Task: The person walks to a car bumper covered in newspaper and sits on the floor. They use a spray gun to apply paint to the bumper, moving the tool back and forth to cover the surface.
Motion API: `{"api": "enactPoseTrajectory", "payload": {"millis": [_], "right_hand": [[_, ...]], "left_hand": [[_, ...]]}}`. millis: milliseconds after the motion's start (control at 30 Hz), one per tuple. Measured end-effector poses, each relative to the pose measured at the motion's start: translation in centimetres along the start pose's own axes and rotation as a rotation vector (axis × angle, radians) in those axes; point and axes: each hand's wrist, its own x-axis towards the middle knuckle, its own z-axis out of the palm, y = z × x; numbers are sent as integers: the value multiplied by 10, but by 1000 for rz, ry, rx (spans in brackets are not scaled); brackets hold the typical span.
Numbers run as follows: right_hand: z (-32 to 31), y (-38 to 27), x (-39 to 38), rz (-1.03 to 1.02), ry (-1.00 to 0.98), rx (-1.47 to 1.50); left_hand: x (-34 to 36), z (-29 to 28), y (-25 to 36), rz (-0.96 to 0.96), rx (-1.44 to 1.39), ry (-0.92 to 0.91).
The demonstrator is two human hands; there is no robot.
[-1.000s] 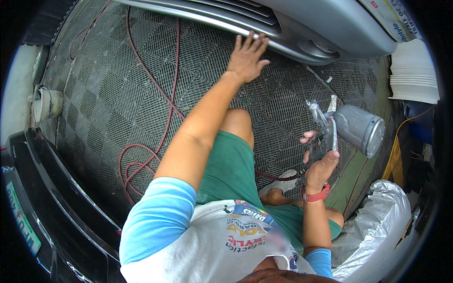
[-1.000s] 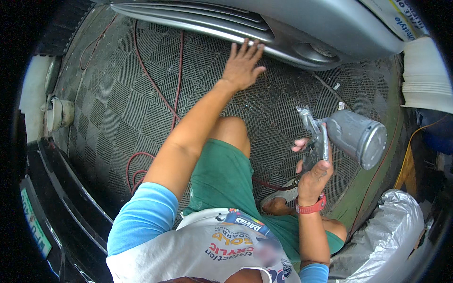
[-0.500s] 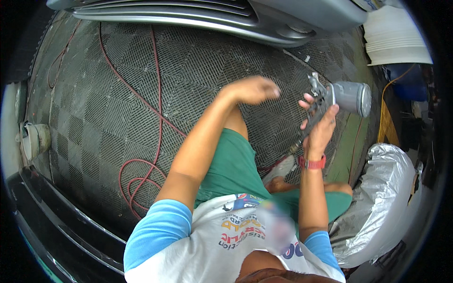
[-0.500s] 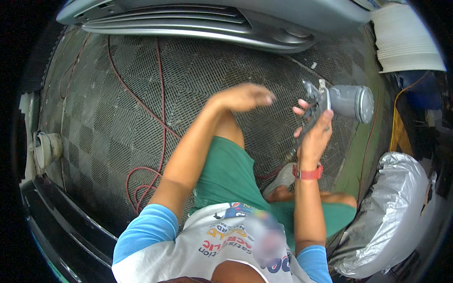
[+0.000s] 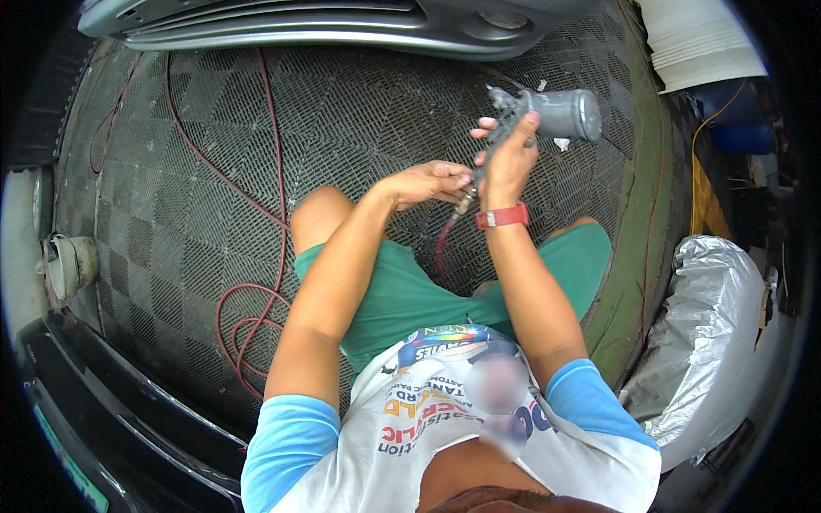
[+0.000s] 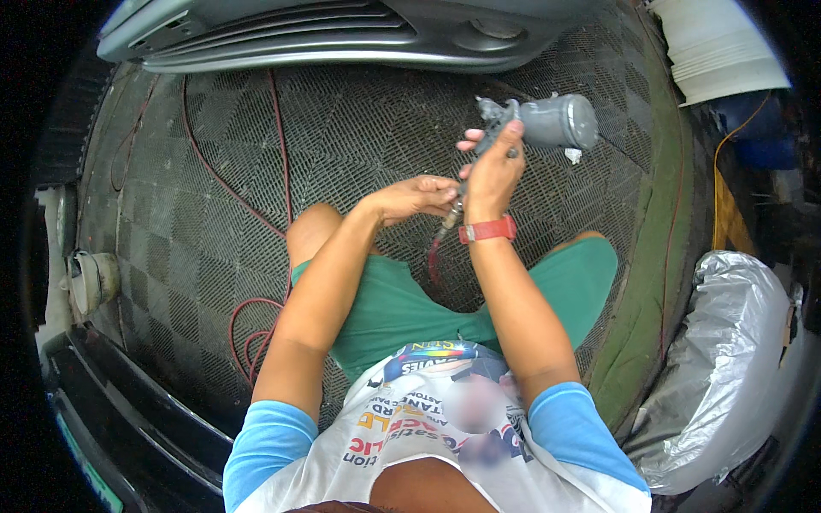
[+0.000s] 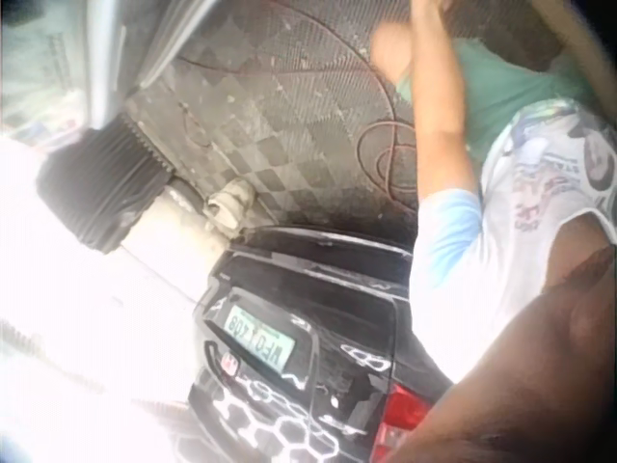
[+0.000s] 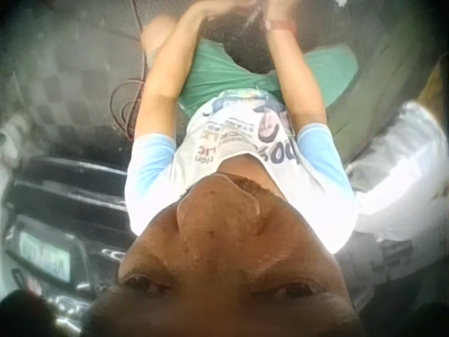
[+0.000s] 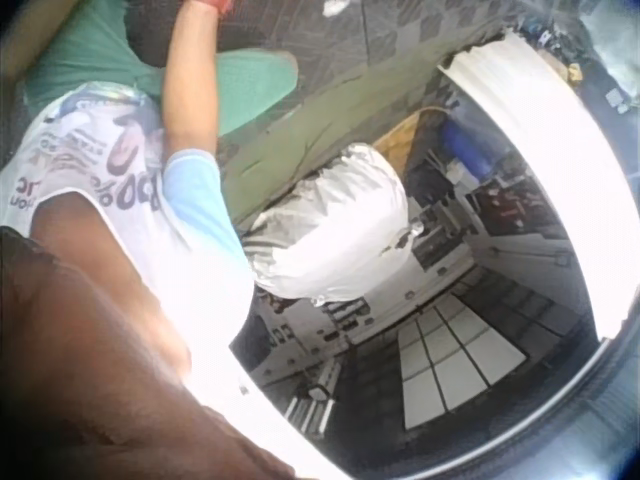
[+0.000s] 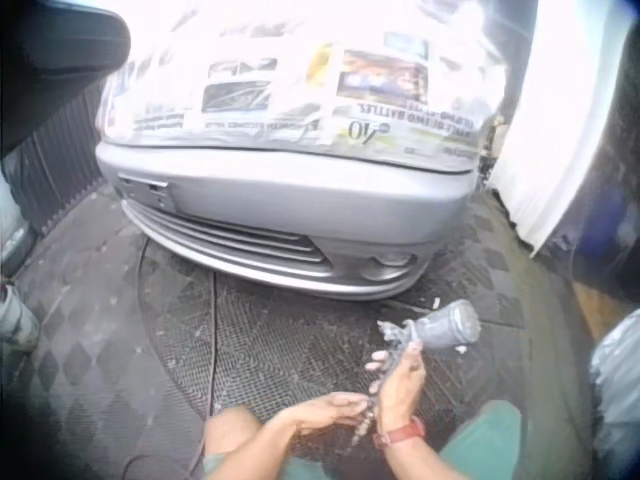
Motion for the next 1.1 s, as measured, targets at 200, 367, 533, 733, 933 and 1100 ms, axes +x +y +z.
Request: {"api": "enactPoseTrajectory", "payload": {"millis": [200,367,533,733,933,1100], "right_hand": [[20,19,-10,106,-181,86],[21,29,-6,138,-322,148],[1,29,9,84,-251,74],[-29,18,12,-41,23,17],[-25,11,6,-107,-57,-13],[2,-2,3,-81,-253,-25]], "left_hand": [[-37,-18,-1,8,17,90],[-43,-13,0,-2,-3,149],[-14,-1,-3,30,15,202],[29,16,-7,52,113,95],[22,17,4,71,59,78],[-6,4,18,120,64,139]]}}
